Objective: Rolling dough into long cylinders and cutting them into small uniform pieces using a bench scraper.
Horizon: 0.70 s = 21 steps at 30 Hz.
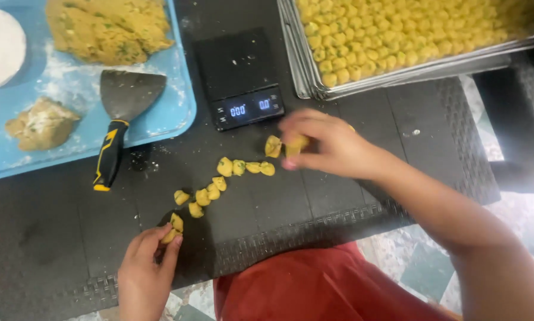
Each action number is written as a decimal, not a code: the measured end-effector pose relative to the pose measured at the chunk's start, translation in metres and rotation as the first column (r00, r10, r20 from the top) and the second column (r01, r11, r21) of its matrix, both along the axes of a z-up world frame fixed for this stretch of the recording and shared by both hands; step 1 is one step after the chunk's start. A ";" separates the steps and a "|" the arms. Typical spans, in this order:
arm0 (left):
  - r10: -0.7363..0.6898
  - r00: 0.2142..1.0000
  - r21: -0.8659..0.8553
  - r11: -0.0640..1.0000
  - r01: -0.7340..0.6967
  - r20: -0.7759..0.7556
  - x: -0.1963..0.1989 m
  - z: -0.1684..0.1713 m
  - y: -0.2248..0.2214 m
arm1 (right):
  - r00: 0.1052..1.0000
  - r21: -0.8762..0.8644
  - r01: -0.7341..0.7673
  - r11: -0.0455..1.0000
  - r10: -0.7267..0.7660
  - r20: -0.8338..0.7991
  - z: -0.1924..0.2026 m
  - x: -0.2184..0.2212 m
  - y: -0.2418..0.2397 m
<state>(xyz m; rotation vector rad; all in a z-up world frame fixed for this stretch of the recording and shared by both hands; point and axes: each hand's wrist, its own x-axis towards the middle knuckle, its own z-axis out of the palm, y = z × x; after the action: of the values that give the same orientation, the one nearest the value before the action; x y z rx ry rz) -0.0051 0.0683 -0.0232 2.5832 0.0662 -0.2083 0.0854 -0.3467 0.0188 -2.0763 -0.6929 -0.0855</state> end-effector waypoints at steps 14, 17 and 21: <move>-0.285 0.894 -0.151 0.924 0.352 0.345 0.099 0.088 -0.056 | 0.779 -0.301 0.613 0.731 -0.622 0.076 -0.051 -0.075 -0.116; -0.329 0.820 -0.256 0.838 0.482 0.468 0.168 0.071 -0.105 | 0.705 -0.286 0.708 0.645 -0.671 0.229 -0.053 -0.060 -0.116; -0.339 0.809 -0.341 0.778 0.528 0.480 0.242 0.030 -0.154 | 0.755 -0.341 0.655 0.675 -0.566 0.330 -0.041 -0.056 -0.113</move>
<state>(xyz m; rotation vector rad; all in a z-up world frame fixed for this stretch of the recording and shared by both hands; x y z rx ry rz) 0.2365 -0.0860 0.0069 2.0673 -0.6767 0.1258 0.0294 -0.4593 -0.0225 -2.7001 -0.0735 -0.5787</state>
